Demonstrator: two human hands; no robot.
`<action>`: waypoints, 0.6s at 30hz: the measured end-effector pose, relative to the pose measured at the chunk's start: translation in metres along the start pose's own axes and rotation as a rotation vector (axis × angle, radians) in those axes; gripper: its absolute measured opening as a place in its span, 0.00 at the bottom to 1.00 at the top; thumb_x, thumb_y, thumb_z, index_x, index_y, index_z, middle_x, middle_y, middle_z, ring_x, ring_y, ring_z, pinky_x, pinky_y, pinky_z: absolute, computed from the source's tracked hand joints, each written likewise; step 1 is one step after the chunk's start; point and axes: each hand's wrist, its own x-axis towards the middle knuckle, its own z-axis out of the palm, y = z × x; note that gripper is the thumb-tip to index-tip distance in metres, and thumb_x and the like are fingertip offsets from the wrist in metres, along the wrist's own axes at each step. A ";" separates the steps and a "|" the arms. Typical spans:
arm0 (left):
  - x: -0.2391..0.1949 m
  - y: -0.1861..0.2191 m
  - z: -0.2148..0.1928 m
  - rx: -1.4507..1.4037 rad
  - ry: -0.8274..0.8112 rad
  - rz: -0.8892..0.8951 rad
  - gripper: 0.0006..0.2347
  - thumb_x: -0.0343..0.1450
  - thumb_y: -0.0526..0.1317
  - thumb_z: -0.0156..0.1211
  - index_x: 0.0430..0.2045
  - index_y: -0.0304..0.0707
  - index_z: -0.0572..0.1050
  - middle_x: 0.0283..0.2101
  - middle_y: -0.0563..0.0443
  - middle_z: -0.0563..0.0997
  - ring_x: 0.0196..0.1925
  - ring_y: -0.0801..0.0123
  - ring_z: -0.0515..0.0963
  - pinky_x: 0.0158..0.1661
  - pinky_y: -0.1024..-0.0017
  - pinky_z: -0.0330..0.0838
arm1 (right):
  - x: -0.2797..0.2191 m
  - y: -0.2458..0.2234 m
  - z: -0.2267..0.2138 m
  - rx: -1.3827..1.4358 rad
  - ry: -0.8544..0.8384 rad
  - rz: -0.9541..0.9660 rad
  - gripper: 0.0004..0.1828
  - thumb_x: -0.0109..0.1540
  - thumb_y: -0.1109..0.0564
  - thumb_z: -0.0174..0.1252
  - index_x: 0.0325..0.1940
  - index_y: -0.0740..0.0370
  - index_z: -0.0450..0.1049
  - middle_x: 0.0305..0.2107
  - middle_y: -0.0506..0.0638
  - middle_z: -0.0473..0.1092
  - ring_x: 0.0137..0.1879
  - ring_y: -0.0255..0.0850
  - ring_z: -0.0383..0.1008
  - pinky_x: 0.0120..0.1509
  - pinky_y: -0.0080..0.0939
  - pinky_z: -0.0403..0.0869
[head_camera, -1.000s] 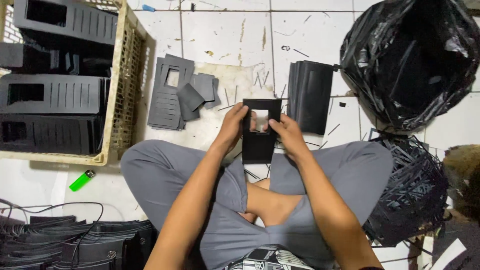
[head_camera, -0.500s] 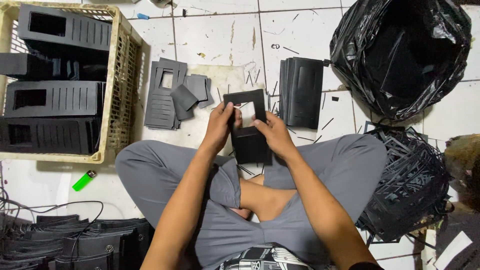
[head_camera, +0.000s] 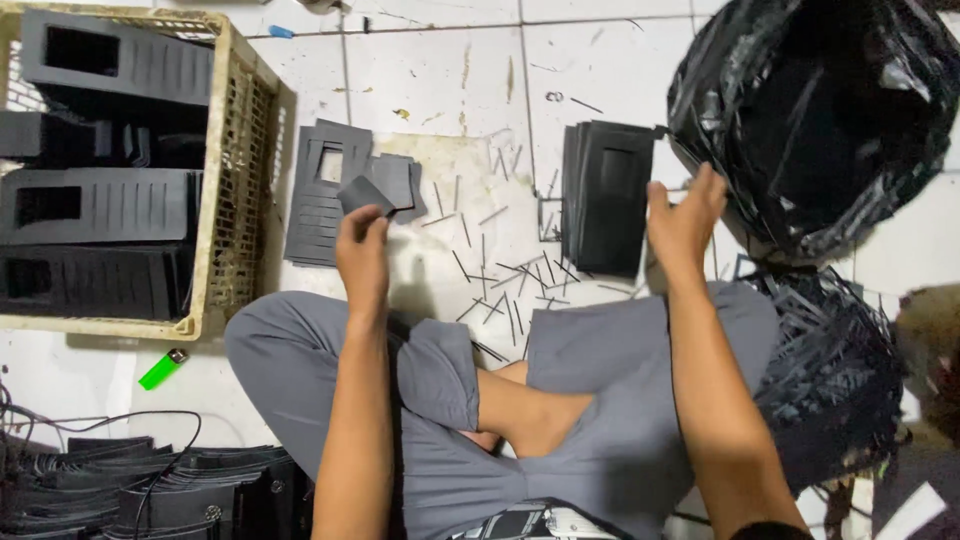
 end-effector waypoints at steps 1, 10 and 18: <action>0.010 -0.015 -0.003 -0.003 0.017 -0.003 0.13 0.68 0.38 0.62 0.46 0.36 0.80 0.44 0.38 0.83 0.49 0.56 0.81 0.49 0.62 0.75 | -0.006 -0.028 -0.003 0.006 -0.008 -0.014 0.41 0.64 0.51 0.70 0.69 0.82 0.61 0.61 0.81 0.59 0.67 0.79 0.59 0.74 0.71 0.54; 0.046 -0.070 0.009 0.045 0.183 -0.154 0.20 0.66 0.41 0.64 0.52 0.35 0.79 0.55 0.33 0.79 0.62 0.44 0.75 0.61 0.55 0.67 | -0.064 -0.193 0.116 0.538 -0.616 -0.023 0.31 0.61 0.56 0.65 0.66 0.72 0.69 0.51 0.70 0.72 0.58 0.63 0.75 0.62 0.55 0.73; 0.060 -0.084 0.028 0.115 -0.067 -0.048 0.18 0.67 0.36 0.57 0.53 0.42 0.79 0.62 0.35 0.75 0.67 0.42 0.70 0.65 0.53 0.62 | -0.067 -0.283 0.187 0.310 -0.740 0.197 0.46 0.58 0.44 0.66 0.69 0.80 0.58 0.57 0.73 0.63 0.67 0.68 0.66 0.67 0.63 0.68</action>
